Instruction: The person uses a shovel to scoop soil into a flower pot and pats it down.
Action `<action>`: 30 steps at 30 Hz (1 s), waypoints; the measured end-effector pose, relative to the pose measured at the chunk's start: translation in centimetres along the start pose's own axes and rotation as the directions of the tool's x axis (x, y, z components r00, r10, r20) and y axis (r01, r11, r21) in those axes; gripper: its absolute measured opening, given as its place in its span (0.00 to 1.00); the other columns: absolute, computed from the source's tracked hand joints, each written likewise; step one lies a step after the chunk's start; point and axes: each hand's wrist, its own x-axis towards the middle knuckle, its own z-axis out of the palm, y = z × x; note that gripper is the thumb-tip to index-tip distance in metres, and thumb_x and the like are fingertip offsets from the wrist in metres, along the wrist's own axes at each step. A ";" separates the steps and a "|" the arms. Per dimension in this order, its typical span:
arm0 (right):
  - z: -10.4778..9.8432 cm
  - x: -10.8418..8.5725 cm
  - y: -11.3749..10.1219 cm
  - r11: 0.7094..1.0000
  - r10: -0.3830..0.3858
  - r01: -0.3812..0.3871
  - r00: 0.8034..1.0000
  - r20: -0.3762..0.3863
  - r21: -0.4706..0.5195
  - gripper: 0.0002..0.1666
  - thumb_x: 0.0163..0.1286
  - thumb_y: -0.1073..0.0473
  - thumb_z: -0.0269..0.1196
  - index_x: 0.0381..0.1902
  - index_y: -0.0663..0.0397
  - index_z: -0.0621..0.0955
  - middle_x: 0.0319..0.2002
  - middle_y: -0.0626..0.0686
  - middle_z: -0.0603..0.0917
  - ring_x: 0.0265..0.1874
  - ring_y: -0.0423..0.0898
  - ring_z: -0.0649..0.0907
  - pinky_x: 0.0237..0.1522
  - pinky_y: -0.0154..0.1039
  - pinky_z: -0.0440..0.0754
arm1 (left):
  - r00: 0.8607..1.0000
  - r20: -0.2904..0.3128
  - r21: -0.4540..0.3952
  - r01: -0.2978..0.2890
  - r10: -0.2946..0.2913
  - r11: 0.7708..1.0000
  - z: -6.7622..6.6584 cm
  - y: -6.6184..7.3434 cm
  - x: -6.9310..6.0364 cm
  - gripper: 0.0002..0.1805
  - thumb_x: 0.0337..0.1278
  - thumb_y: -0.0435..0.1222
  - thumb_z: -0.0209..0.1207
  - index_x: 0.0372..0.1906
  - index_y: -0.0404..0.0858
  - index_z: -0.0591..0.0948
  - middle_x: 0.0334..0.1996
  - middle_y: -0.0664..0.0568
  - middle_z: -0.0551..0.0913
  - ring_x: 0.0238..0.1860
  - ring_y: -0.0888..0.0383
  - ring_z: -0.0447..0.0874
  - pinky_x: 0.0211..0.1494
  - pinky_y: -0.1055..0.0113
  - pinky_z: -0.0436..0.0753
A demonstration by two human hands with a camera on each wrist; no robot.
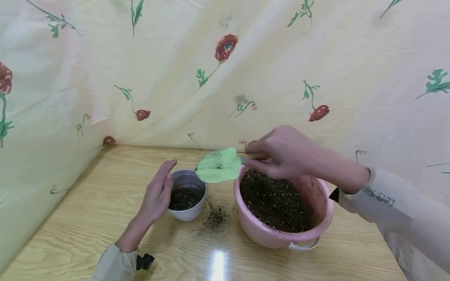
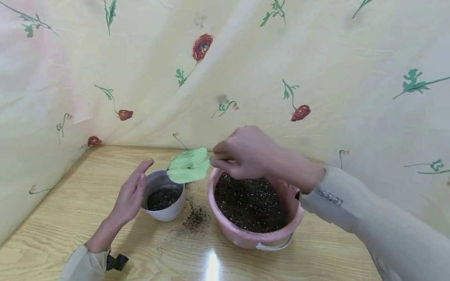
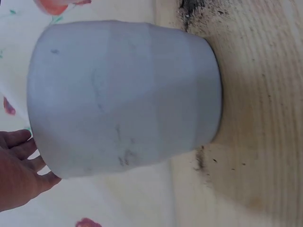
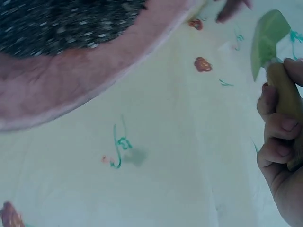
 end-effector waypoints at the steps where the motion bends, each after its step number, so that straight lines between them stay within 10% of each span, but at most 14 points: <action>1: -0.1 -0.3 -0.1 1.000 0.002 -0.003 1.000 -0.006 -0.007 0.21 0.64 0.53 0.63 0.17 0.41 0.66 0.11 0.32 0.64 0.12 0.25 0.60 0.15 0.27 0.53 | 1.000 0.010 0.006 -0.026 0.026 1.000 0.1 0.2 0.0 0.22 0.76 0.34 0.40 0.69 0.33 0.66 0.69 0.38 0.65 0.72 0.41 0.56 0.70 0.43 0.59; 7: -1.1 -2.5 -0.3 0.997 0.043 -0.043 0.999 0.008 -0.059 0.11 0.62 0.54 0.66 0.24 0.39 0.75 0.18 0.32 0.73 0.15 0.24 0.67 0.16 0.27 0.62 | 0.982 0.088 0.008 -0.171 0.170 0.985 0.5 1.1 0.0 0.24 0.74 0.35 0.44 0.71 0.34 0.64 0.70 0.41 0.64 0.73 0.44 0.54 0.72 0.47 0.57; 13: -2.0 -5.7 0.1 0.993 0.064 -0.063 0.998 -0.001 -0.096 0.08 0.69 0.47 0.61 0.35 0.40 0.83 0.26 0.32 0.77 0.19 0.24 0.70 0.17 0.27 0.68 | 0.932 0.269 0.016 -0.255 0.242 0.967 0.6 2.5 0.5 0.34 0.73 0.48 0.47 0.75 0.38 0.55 0.74 0.45 0.57 0.75 0.46 0.49 0.72 0.43 0.55; 23: -1.7 -11.0 1.6 0.951 0.210 -0.177 0.972 0.109 -0.253 0.11 0.68 0.45 0.62 0.33 0.37 0.71 0.23 0.27 0.68 0.14 0.26 0.59 0.13 0.28 0.58 | 0.783 0.525 0.123 -0.458 0.333 0.880 0.1 5.2 3.2 0.50 0.61 0.67 0.42 0.77 0.37 0.48 0.75 0.45 0.52 0.75 0.47 0.46 0.72 0.45 0.58; 30: -0.7 -13.1 2.3 0.937 0.253 -0.183 0.943 0.217 -0.299 0.16 0.72 0.40 0.55 0.32 0.40 0.65 0.17 0.32 0.54 0.12 0.29 0.53 0.12 0.28 0.51 | 0.670 0.688 0.219 -0.558 0.280 0.800 0.0 6.5 5.0 0.54 0.59 0.68 0.47 0.77 0.38 0.45 0.76 0.45 0.50 0.76 0.52 0.42 0.75 0.50 0.52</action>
